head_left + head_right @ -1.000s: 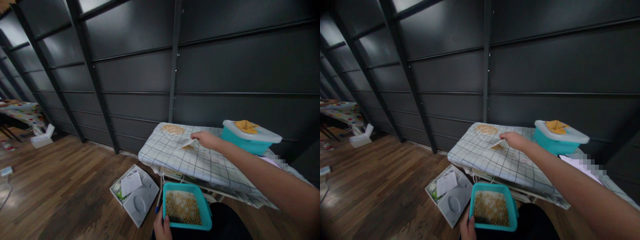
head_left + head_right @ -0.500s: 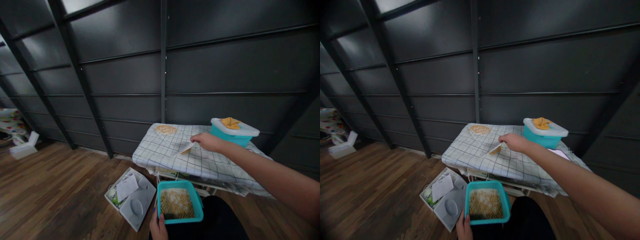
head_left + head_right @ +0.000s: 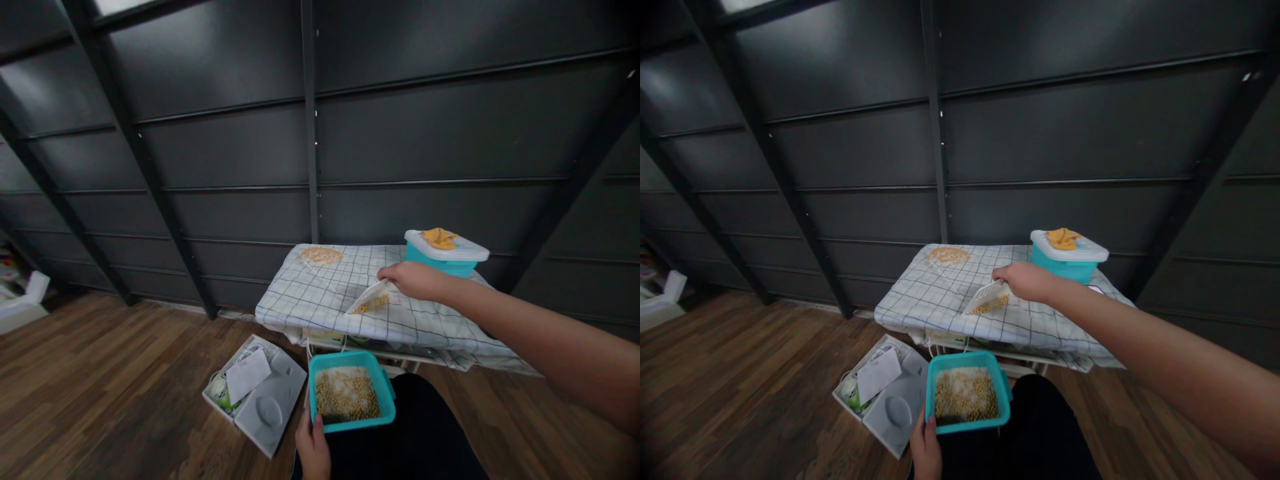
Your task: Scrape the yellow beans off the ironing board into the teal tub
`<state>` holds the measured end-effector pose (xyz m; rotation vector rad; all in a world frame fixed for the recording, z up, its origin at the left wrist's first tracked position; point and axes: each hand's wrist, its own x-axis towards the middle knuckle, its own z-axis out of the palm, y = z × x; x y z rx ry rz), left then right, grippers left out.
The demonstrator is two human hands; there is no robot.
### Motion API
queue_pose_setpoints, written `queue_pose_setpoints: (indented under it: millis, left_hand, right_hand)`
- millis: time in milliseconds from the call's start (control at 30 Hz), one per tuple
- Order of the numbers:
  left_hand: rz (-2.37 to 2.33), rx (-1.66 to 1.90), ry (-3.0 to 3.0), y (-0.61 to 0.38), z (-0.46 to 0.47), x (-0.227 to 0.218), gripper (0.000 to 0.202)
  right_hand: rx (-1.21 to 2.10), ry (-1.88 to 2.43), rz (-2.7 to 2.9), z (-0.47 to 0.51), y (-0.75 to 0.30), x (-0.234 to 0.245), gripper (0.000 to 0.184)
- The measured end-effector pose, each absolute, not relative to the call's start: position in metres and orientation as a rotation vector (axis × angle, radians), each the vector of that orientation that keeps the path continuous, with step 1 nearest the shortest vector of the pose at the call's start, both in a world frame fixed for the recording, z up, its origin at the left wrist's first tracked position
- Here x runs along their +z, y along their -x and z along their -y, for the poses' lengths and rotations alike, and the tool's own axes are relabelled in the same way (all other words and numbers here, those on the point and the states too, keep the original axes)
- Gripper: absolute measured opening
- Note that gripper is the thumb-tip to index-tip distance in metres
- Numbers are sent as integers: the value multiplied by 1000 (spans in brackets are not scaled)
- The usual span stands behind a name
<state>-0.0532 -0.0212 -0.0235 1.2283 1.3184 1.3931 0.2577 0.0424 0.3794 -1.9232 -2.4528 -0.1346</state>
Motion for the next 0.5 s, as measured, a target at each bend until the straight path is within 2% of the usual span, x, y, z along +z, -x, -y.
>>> queue_pose_setpoints:
  millis: [233,500]
  left_hand:
    - [-1241,1354,-1182,56,19,-16,53]
    - [-904,1226,-1011,56,18,15,80]
  right_hand:
    - [-366,2026,2247,-28,-259,378,41]
    - [-465,1764,1683,48,-261,343,32]
